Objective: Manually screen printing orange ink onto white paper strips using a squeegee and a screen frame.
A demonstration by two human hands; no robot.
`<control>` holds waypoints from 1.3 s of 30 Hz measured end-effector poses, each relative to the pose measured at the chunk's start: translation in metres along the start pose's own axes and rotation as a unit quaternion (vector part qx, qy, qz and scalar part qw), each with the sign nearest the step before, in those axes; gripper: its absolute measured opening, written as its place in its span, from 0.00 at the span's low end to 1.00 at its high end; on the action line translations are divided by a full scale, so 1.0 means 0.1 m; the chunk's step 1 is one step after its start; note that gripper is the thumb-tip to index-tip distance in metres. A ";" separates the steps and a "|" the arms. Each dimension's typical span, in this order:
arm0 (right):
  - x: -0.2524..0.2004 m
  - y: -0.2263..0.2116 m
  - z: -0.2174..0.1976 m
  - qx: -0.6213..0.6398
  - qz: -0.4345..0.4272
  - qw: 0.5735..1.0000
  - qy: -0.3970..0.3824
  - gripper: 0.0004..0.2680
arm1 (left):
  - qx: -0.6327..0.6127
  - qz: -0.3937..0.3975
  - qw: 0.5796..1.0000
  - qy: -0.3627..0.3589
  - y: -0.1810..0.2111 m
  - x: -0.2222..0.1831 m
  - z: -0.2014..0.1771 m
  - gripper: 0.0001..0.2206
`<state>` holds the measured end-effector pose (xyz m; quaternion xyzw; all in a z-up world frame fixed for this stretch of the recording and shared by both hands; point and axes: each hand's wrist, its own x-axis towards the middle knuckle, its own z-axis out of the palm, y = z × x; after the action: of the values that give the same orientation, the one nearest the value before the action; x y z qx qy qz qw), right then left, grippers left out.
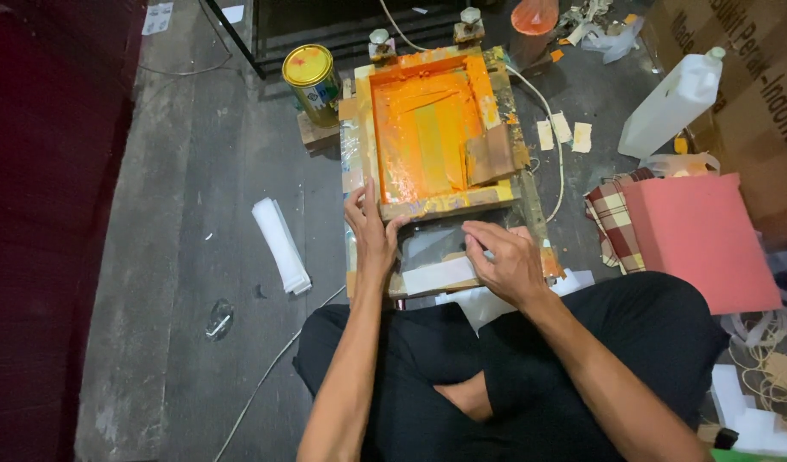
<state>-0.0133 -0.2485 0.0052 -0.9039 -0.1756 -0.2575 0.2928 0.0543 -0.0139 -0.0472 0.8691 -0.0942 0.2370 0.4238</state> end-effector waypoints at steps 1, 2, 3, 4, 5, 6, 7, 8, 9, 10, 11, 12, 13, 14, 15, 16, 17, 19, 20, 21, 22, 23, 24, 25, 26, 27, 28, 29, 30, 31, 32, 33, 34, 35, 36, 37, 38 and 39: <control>0.01 0.00 0.00 0.000 0.000 1.000 0.001 0.06 | 0.000 0.001 1.000 0.000 -0.01 0.00 0.01 0.43; 0.01 0.00 0.00 0.008 0.000 1.000 0.004 0.06 | 0.005 -0.005 1.000 -0.006 -0.01 -0.02 0.02 0.44; 0.00 0.00 0.00 0.015 0.001 1.000 0.007 0.06 | 0.009 -0.011 1.000 -0.013 -0.02 -0.04 0.02 0.45; 0.01 -0.01 0.00 0.016 0.003 1.000 0.006 0.06 | 0.009 -0.013 1.000 -0.014 0.00 -0.05 0.02 0.45; 0.01 -0.02 0.00 0.018 0.002 1.000 0.008 0.06 | 0.013 -0.018 1.000 -0.022 0.01 -0.05 0.01 0.44; 0.02 -0.02 0.01 0.021 0.001 1.000 0.012 0.05 | 0.017 -0.023 0.999 -0.029 0.03 -0.04 0.00 0.44; 0.03 -0.04 -0.01 0.021 0.001 1.000 0.011 0.05 | 0.017 -0.024 0.999 -0.029 -0.01 -0.03 -0.03 0.44; 0.07 -0.05 -0.02 0.024 0.014 0.999 0.023 0.05 | 0.019 -0.041 0.998 -0.052 -0.05 0.01 -0.04 0.46; 0.11 -0.07 -0.03 0.027 0.027 0.999 0.035 0.05 | 0.022 -0.058 0.995 -0.074 -0.09 0.06 -0.06 0.49; 0.22 -0.06 -0.09 0.024 0.025 0.999 0.038 0.05 | 0.020 -0.054 0.996 -0.072 -0.17 0.17 -0.02 0.49; 0.33 -0.06 -0.16 0.032 0.028 0.997 0.058 0.04 | 0.021 -0.105 0.992 -0.067 -0.25 0.28 0.01 0.42; 0.46 -0.05 -0.23 0.039 0.029 0.996 0.079 0.04 | 0.021 -0.155 0.986 -0.061 -0.32 0.42 0.05 0.38; 0.50 0.05 -0.20 0.036 0.025 0.996 0.084 0.04 | 0.018 -0.150 0.987 -0.058 -0.44 0.51 0.18 0.38; 0.57 0.16 -0.16 0.010 0.086 0.994 0.061 0.08 | 0.047 -0.209 0.974 -0.081 -0.56 0.66 0.31 0.36; 0.66 0.27 -0.13 -0.015 0.146 0.988 0.039 0.13 | 0.076 -0.267 0.955 -0.104 -0.68 0.81 0.44 0.34; 0.76 0.37 -0.07 -0.017 0.137 0.989 0.046 0.13 | 0.072 -0.261 0.958 -0.094 -0.59 0.84 0.43 0.34; 0.86 0.48 -0.01 -0.035 0.184 0.982 -0.009 0.17 | 0.093 -0.251 0.957 -0.107 -0.51 0.88 0.43 0.33; 1.00 0.55 0.07 -0.053 0.233 0.969 -0.065 0.22 | 0.115 -0.244 0.955 -0.122 -0.42 0.86 0.42 0.33; 1.09 0.49 0.09 -0.055 0.233 0.967 -0.088 0.23 | 0.116 -0.221 0.961 -0.117 -0.41 0.86 0.39 0.32; 1.18 0.44 0.12 -0.058 0.232 0.965 -0.112 0.24 | 0.117 -0.198 0.967 -0.112 -0.41 0.86 0.37 0.31; 1.30 0.39 0.14 -0.058 0.232 0.964 -0.116 0.24 | 0.117 -0.202 0.966 -0.113 -0.41 0.85 0.35 0.31; 1.40 0.35 0.16 -0.041 0.290 0.937 -0.190 0.26 | 0.089 -0.221 0.966 -0.096 -0.40 0.84 0.34 0.29; 1.51 0.31 0.18 -0.023 0.347 0.901 -0.260 0.28 | 0.063 -0.238 0.966 -0.079 -0.40 0.84 0.34 0.28; 1.56 0.59 0.32 -0.022 0.349 0.900 -0.262 0.28 | 0.064 -0.240 0.965 -0.082 -0.38 0.87 0.34 0.28; 1.56 0.85 0.46 -0.070 0.323 0.901 -0.282 0.25 | 0.083 -0.237 0.965 -0.072 -0.36 0.84 0.33 0.24; 1.56 1.11 0.61 -0.118 0.295 0.899 -0.301 0.23 | 0.101 -0.234 0.965 -0.063 -0.34 0.82 0.32 0.22; 1.72 1.05 0.57 -0.118 0.295 0.898 -0.304 0.23 | 0.101 -0.237 0.964 -0.064 -0.29 0.84 0.30 0.22; 1.88 0.99 0.52 -0.108 0.266 0.920 -0.268 0.18 | 0.101 -0.235 0.965 -0.059 -0.23 0.85 0.27 0.21; 2.02 0.92 0.47 -0.098 0.236 0.939 -0.231 0.13 | 0.102 -0.232 0.966 -0.053 -0.17 0.85 0.24 0.20; 2.14 0.92 0.56 -0.097 0.235 0.938 -0.234 0.13 | 0.102 -0.235 0.965 -0.053 -0.20 0.87 0.27 0.20; 2.23 0.91 0.66 -0.123 0.174 0.947 -0.242 0.08 | 0.102 -0.233 0.966 -0.051 -0.23 0.86 0.28 0.19; 2.31 0.90 0.75 -0.148 0.111 0.951 -0.248 0.05 | 0.102 -0.230 0.967 -0.049 -0.25 0.85 0.29 0.19; 2.33 0.98 0.89 -0.146 0.111 0.951 -0.249 0.05 | 0.104 -0.230 0.966 -0.049 -0.26 0.84 0.30 0.19; 2.35 1.06 1.02 -0.183 0.063 0.949 -0.248 0.01 | 0.108 -0.227 0.967 -0.048 -0.27 0.84 0.31 0.19; 2.37 1.14 1.15 -0.220 0.014 0.944 -0.247 0.03 | 0.112 -0.222 0.967 -0.047 -0.28 0.85 0.32 0.18; 2.39 1.14 1.20 -0.218 0.015 0.944 -0.247 0.03 | 0.114 -0.223 0.967 -0.047 -0.26 0.86 0.30 0.18; 2.39 1.14 1.24 -0.198 0.015 0.948 -0.249 0.03 | 0.105 -0.225 0.967 -0.051 -0.23 0.86 0.28 0.19; 2.38 1.13 1.27 -0.178 0.015 0.951 -0.252 0.04 | 0.097 -0.228 0.967 -0.054 -0.20 0.86 0.26 0.19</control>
<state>0.2780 -0.2166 0.0023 -0.9794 -0.1810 -0.0441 0.0776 0.1450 -0.0184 -0.0322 0.9162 0.1072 0.0943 0.3745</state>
